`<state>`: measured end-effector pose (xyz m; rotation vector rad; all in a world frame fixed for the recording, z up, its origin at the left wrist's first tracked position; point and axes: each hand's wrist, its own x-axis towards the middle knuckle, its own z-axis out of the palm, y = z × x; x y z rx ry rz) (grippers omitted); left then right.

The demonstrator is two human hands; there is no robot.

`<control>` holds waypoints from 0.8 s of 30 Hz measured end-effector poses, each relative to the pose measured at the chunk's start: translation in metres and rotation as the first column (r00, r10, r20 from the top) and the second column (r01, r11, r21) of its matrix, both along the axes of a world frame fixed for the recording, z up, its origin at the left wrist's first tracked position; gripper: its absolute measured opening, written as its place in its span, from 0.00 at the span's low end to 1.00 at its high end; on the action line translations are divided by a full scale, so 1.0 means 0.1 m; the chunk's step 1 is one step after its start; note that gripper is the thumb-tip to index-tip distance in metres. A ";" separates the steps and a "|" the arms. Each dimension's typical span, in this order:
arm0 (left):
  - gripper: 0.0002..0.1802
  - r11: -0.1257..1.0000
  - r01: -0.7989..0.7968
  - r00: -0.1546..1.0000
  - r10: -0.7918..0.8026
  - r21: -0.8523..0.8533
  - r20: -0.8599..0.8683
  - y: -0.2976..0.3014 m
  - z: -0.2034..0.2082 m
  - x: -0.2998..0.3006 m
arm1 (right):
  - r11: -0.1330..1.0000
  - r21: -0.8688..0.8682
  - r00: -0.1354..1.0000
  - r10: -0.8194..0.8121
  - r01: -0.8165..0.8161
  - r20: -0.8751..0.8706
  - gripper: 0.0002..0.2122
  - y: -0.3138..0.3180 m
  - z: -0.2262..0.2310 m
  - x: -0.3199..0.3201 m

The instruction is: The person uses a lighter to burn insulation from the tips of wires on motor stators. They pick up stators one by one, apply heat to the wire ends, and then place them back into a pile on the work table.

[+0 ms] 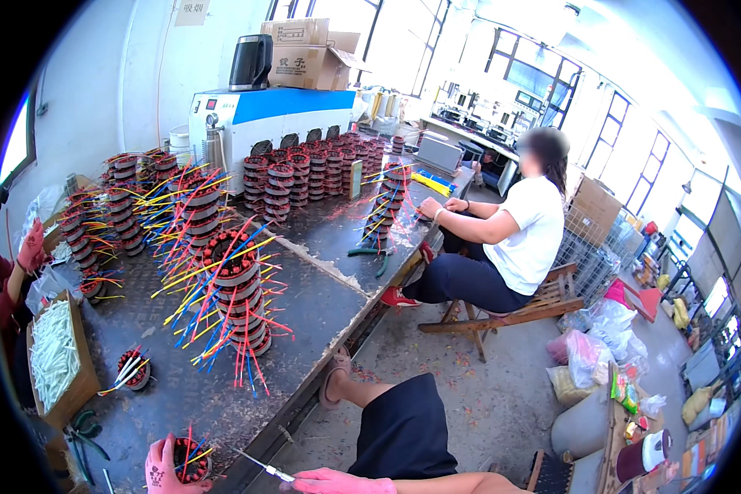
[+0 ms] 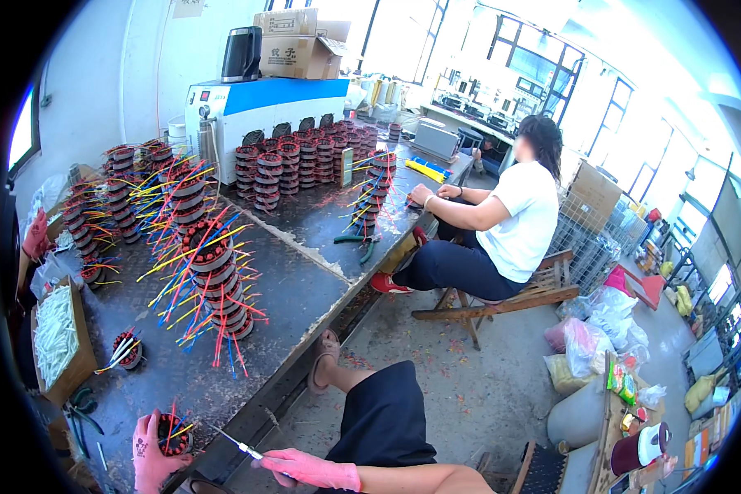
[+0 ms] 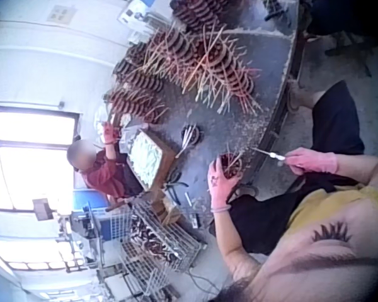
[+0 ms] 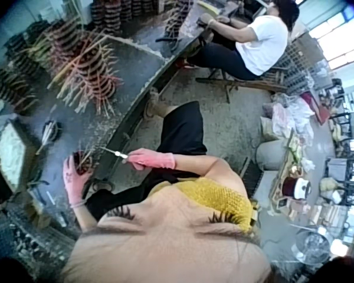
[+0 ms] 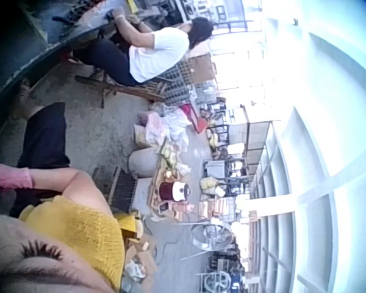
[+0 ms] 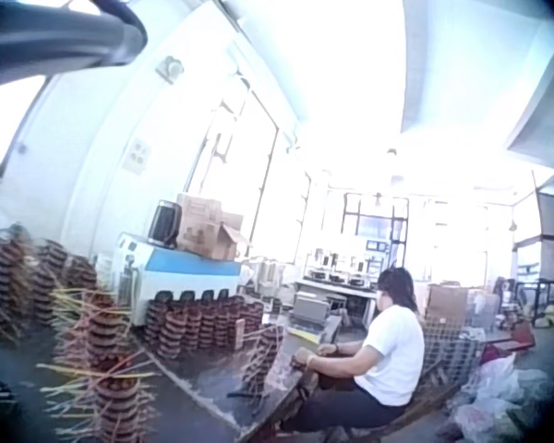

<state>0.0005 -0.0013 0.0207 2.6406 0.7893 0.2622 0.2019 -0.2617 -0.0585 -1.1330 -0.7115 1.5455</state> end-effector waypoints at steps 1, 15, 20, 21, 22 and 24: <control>0.53 1.000 0.001 1.000 -0.001 0.015 -0.002 0.00 0.00 0.00 | 1.000 -0.002 0.999 -0.017 0.017 0.038 0.21 -0.01 0.03 0.01; 0.53 1.000 0.002 1.000 -0.002 -0.004 0.011 -0.01 0.02 0.02 | 0.999 0.010 0.984 -0.046 0.045 0.173 0.20 0.01 0.26 0.02; 0.53 1.000 0.019 1.000 -0.020 0.013 0.024 0.00 0.00 -0.01 | 0.996 0.076 0.987 -0.055 0.044 0.153 0.19 0.00 0.18 0.00; 0.53 0.999 0.023 1.000 -0.023 0.023 0.021 0.00 -0.01 -0.01 | 0.996 0.077 0.987 -0.054 0.043 0.149 0.19 0.00 0.18 0.00; 0.53 0.999 0.026 0.999 -0.027 0.034 0.018 0.01 -0.01 -0.01 | 0.997 0.058 0.989 -0.055 0.047 0.136 0.19 0.00 0.19 -0.01; 0.53 0.999 0.019 1.000 -0.020 0.048 0.020 0.00 -0.05 -0.03 | 0.998 0.019 0.992 -0.055 0.053 0.111 0.19 -0.02 0.22 -0.03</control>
